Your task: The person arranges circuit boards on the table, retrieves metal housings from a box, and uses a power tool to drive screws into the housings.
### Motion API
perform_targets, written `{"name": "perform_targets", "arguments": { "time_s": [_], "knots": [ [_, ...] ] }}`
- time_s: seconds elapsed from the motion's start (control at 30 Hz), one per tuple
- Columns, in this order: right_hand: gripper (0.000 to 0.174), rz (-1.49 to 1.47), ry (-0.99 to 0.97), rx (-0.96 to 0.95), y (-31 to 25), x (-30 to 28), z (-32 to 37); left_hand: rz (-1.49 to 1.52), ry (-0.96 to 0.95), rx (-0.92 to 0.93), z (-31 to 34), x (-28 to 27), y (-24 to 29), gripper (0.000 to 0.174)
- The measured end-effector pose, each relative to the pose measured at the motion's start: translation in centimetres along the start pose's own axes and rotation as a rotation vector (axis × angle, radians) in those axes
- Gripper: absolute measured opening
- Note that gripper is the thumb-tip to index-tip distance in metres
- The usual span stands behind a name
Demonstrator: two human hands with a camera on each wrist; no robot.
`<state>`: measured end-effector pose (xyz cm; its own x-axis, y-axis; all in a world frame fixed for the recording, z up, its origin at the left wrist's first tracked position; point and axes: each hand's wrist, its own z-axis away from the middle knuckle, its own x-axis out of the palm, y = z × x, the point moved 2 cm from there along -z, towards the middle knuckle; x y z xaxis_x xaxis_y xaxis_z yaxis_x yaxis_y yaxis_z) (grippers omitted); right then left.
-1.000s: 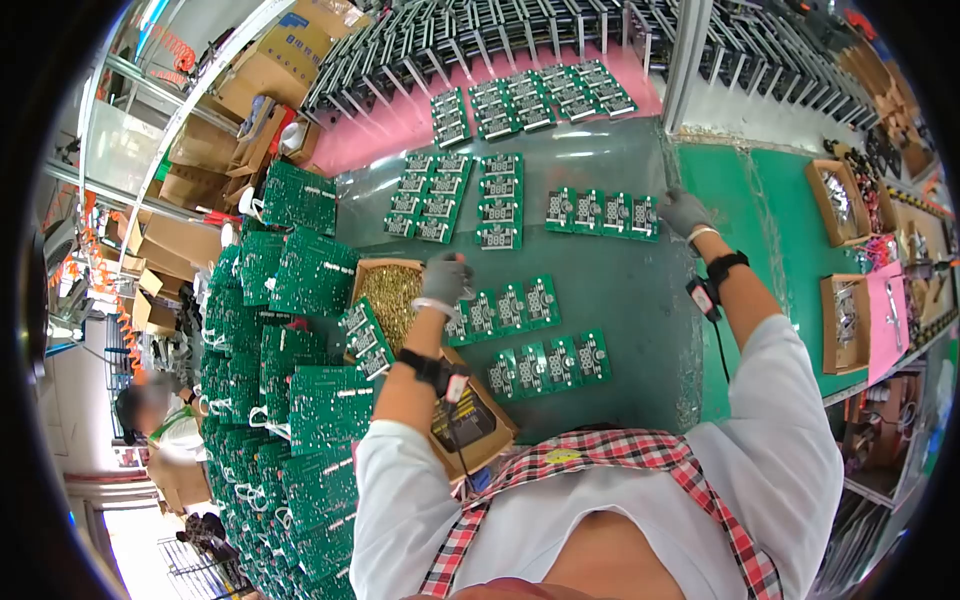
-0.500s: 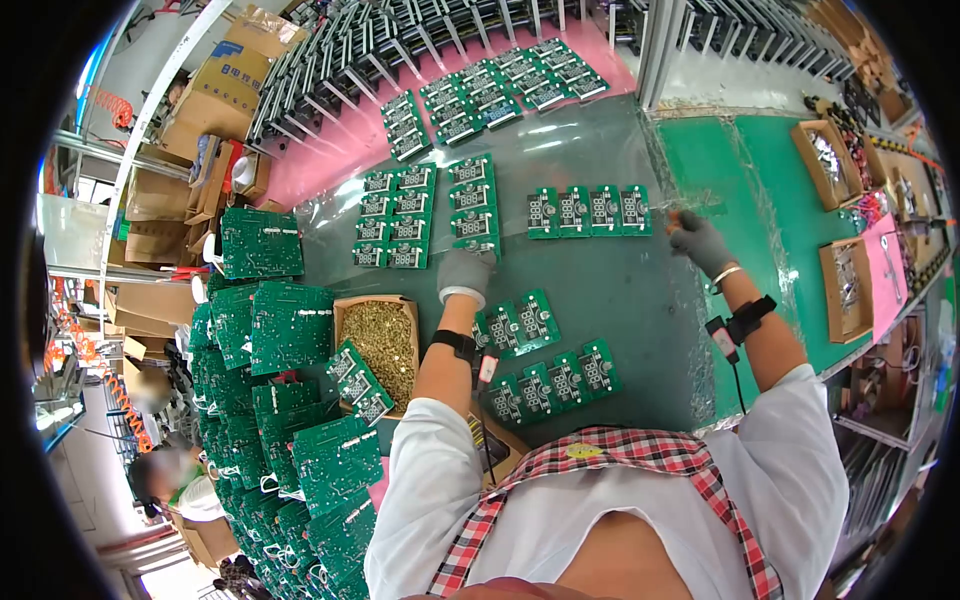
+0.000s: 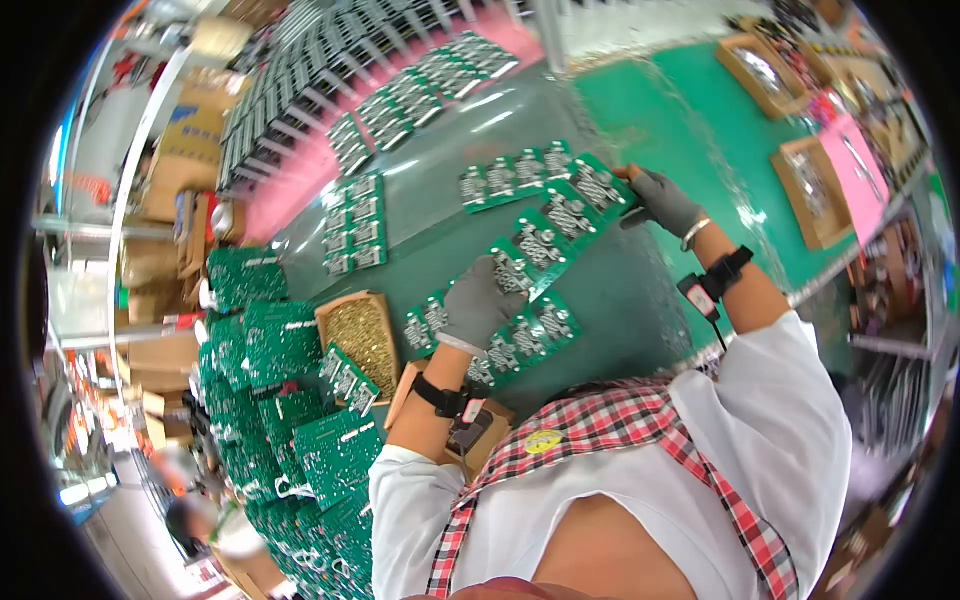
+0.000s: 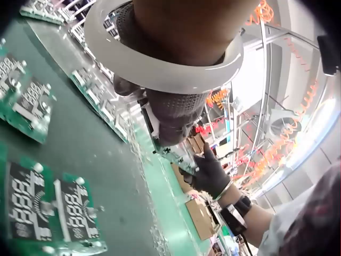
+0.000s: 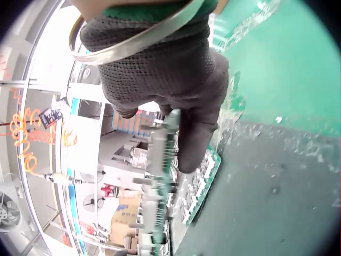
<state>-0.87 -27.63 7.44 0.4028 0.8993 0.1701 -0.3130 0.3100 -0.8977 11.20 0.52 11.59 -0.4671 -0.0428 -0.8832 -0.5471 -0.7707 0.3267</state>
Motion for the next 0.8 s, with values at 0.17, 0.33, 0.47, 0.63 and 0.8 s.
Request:
{"name": "perform_targets", "arguments": {
  "time_s": [0.17,0.33,0.47,0.63,0.8],
  "knots": [
    [0.054,0.362,0.272,0.011,3.2,-7.3,5.6,-0.141,-0.111,0.235,-3.1,5.9,7.4,0.055],
    [0.055,0.337,0.377,0.097,10.3,-11.2,7.4,-0.3,-0.273,0.196,-4.6,10.6,10.9,0.06],
    [0.052,0.678,0.348,0.245,8.9,-10.1,8.2,-0.343,-0.38,0.092,-5.5,12.8,10.8,0.075],
    [0.05,0.785,0.441,0.147,8.5,-9.9,7.6,-0.338,-0.444,-0.018,-4.8,11.4,12.1,0.081],
    [0.05,0.851,0.367,0.146,8.3,-10.5,7.2,-0.33,-0.416,0.041,-4.7,12.5,10.9,0.079]
  ]
}}
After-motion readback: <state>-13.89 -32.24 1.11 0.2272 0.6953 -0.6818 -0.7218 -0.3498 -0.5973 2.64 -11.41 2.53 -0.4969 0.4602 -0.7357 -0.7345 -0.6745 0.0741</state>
